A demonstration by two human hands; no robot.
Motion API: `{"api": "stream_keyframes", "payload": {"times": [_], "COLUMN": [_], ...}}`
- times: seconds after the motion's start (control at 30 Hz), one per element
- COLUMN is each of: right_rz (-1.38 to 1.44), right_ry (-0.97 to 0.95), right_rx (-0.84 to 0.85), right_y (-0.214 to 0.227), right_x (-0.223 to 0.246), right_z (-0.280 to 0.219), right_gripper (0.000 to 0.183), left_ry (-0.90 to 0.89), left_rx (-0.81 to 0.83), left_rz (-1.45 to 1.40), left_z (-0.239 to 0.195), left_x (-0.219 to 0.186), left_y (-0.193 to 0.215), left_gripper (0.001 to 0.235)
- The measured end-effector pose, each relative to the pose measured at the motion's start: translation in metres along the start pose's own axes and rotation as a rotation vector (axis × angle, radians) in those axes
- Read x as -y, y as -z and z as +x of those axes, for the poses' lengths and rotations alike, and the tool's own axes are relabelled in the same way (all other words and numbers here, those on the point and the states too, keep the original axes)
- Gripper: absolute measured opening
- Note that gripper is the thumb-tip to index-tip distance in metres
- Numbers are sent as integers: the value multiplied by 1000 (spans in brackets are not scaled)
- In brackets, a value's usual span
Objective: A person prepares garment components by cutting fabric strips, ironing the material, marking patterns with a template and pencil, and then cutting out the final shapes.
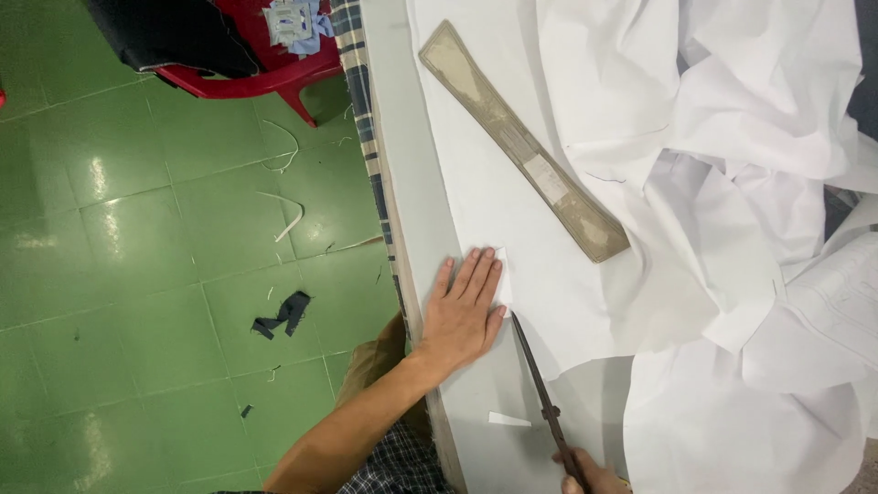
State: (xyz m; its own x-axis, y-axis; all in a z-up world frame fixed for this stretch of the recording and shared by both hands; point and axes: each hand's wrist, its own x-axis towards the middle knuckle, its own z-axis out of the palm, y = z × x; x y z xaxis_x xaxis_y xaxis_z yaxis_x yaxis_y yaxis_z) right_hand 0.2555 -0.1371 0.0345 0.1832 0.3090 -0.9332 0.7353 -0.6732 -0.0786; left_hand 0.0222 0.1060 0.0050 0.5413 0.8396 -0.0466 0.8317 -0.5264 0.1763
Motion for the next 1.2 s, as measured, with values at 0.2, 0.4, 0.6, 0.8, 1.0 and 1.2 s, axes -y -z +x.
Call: {"api": "stream_keyframes", "payload": {"times": [0.2, 0.4, 0.6, 0.8, 1.0, 1.2], "right_rz": [91, 403, 659, 784, 519, 490], "right_ry": [-272, 681, 570, 481, 449, 444], "right_rx": [-52, 148, 295, 336, 185, 241], "right_y": [-1, 6, 9, 15, 16, 25], "right_x": [-6, 5, 26, 31, 33, 52], "right_z": [-12, 17, 16, 12, 14, 3], "right_gripper": [42, 80, 76, 91, 88, 87], "left_ry": [4, -3, -5, -10, -10, -11], "left_rx": [12, -16, -33, 5, -8, -1], "left_rz": [32, 9, -93, -59, -106, -48], "left_z": [2, 1, 2, 2, 2, 1], "left_x": [0, 3, 5, 6, 6, 6], "left_y": [1, 3, 1, 1, 0, -1], "left_gripper": [66, 66, 65, 65, 66, 66]}}
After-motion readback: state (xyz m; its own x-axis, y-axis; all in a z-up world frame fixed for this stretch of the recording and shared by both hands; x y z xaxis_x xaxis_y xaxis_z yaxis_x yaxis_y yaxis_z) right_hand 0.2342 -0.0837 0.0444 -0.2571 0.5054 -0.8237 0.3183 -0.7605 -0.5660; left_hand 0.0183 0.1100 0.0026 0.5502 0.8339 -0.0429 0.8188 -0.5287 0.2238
